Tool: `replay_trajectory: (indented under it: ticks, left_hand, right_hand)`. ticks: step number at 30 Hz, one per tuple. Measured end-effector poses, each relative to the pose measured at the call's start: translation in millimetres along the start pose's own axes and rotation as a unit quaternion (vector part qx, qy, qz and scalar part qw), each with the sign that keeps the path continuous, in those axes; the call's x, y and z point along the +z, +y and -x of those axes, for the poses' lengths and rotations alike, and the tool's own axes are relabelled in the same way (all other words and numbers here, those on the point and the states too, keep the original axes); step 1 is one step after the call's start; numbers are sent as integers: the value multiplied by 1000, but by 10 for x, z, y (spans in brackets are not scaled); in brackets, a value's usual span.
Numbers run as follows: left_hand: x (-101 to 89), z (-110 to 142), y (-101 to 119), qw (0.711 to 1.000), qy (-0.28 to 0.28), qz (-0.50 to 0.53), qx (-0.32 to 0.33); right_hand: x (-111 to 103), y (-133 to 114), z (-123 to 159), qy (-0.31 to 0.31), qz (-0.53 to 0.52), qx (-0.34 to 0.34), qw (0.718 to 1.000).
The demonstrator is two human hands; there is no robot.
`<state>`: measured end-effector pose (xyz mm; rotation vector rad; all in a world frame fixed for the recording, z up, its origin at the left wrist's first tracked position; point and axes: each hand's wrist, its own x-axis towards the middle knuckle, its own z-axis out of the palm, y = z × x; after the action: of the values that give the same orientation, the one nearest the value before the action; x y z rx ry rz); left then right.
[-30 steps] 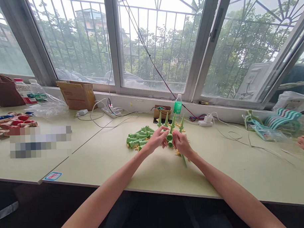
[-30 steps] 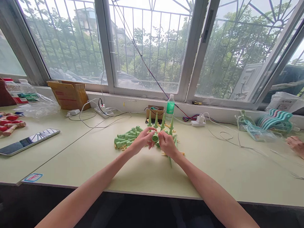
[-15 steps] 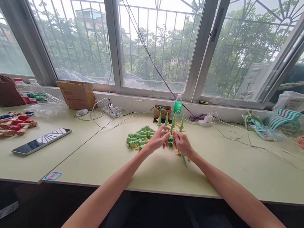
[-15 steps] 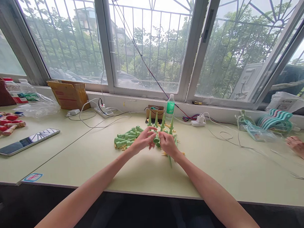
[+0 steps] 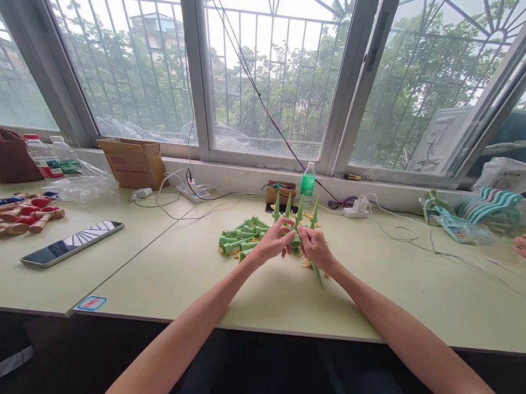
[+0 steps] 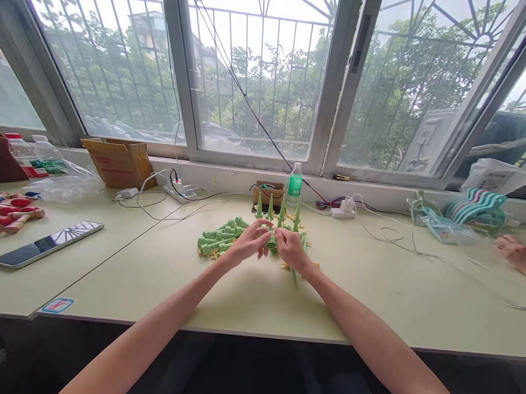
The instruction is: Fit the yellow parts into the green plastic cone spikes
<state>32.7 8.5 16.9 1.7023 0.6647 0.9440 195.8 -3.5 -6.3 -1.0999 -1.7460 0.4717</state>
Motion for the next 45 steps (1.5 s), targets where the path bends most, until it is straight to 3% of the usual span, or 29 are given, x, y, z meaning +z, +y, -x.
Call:
replay_trajectory:
  ticks: [5, 24, 45]
  left_hand:
    - [-5, 14, 21, 1000, -6, -2, -3]
    - [14, 13, -10, 999, 2, -14, 43]
    - [18, 10, -14, 999, 16, -24, 40]
  right_hand:
    - [-8, -33, 12, -10, 26, -17, 999]
    - [-18, -88, 15, -11, -29, 17, 999]
    - [6, -70, 18, -3, -25, 10, 1000]
